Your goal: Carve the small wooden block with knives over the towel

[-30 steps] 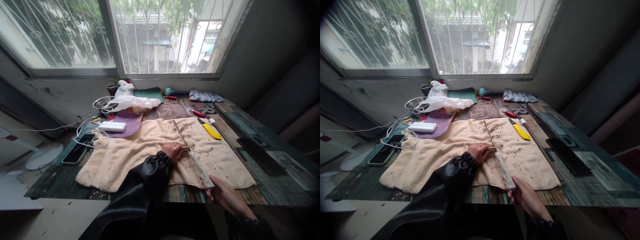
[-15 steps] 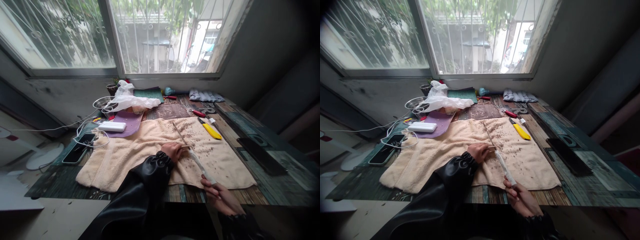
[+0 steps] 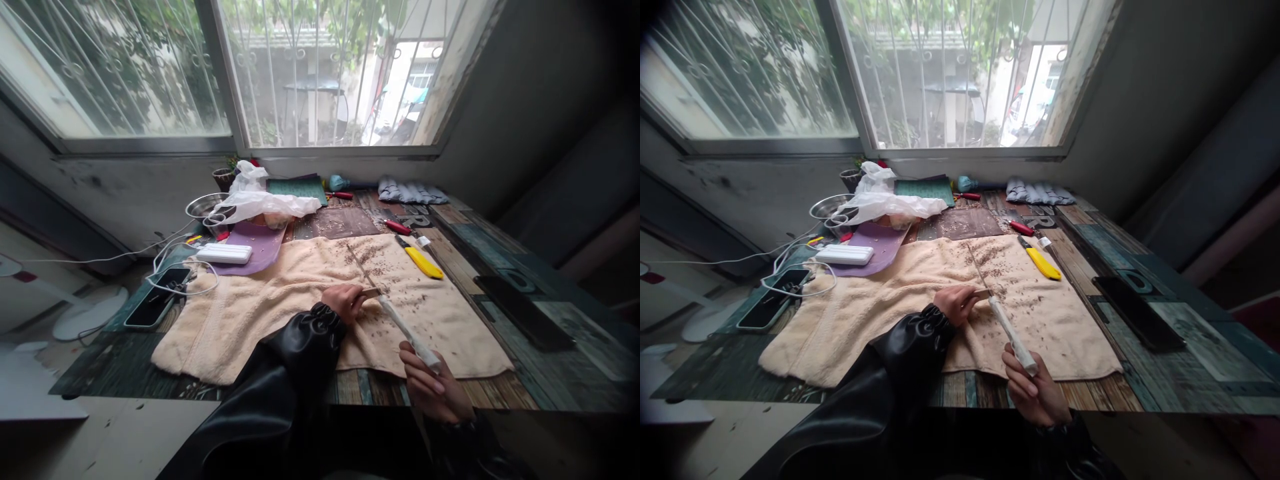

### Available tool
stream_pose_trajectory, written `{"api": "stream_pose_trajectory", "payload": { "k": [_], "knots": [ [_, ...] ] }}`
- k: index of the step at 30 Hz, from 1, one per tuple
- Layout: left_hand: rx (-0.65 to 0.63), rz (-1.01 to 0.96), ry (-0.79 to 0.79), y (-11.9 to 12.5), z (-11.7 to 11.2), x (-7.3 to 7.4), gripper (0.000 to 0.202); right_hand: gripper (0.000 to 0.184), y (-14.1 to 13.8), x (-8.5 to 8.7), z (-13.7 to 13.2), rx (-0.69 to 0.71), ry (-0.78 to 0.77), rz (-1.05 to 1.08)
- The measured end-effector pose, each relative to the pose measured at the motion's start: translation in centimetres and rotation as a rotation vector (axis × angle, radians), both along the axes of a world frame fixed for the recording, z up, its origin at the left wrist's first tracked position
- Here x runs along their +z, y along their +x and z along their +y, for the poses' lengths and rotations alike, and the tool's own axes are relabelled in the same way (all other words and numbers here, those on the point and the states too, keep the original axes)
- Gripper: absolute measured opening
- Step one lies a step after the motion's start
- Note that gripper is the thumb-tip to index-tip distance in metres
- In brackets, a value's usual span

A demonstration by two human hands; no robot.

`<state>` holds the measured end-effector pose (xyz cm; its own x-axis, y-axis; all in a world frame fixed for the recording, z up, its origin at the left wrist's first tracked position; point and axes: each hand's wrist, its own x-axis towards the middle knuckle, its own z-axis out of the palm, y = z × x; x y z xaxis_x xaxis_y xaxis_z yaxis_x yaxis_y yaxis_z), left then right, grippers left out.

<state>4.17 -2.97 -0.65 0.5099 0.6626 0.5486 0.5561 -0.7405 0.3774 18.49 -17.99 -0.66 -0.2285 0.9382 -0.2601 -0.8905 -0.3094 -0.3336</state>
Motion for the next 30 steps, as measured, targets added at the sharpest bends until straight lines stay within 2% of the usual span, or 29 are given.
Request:
{"api": "stream_pose_trajectory", "payload": {
  "k": [5, 8, 13, 18, 21, 25, 27, 30],
  "knots": [
    [0.002, -0.015, 0.003, 0.0, -0.1, -0.1, 0.026, 0.015, 0.7, -0.4, 0.2, 0.056, 0.043, 0.107],
    [0.01, -0.021, 0.005, 0.1, 0.0, -0.2, 0.026, 0.014, 0.7, 0.0, 0.3, 0.023, 0.006, 0.088],
    [0.039, -0.027, 0.002, 0.1, 0.2, -0.4, 0.026, 0.013, -0.1, 0.8, 0.2, -0.058, -0.038, -0.122],
    [0.063, -0.024, -0.001, 0.0, 0.3, -0.4, 0.027, 0.017, -0.4, 0.9, 0.3, -0.126, -0.017, -0.374],
    [0.06, -0.015, 0.001, 0.0, 0.3, -0.4, 0.025, 0.015, 0.1, 1.2, 0.5, -0.232, -0.009, -0.672],
    [0.054, -0.001, 0.008, 0.0, 0.2, -0.4, 0.025, 0.021, 1.1, 2.5, 0.7, -0.486, 0.024, -1.262],
    [0.054, 0.004, 0.014, 0.1, 0.2, -0.6, 0.024, 0.022, 1.3, 3.4, 0.7, -0.507, 0.111, -1.56],
    [0.059, 0.018, 0.044, 0.2, 0.2, -0.9, 0.024, 0.022, 1.0, 4.6, 0.7, -0.442, 0.292, -1.939]
  ]
}}
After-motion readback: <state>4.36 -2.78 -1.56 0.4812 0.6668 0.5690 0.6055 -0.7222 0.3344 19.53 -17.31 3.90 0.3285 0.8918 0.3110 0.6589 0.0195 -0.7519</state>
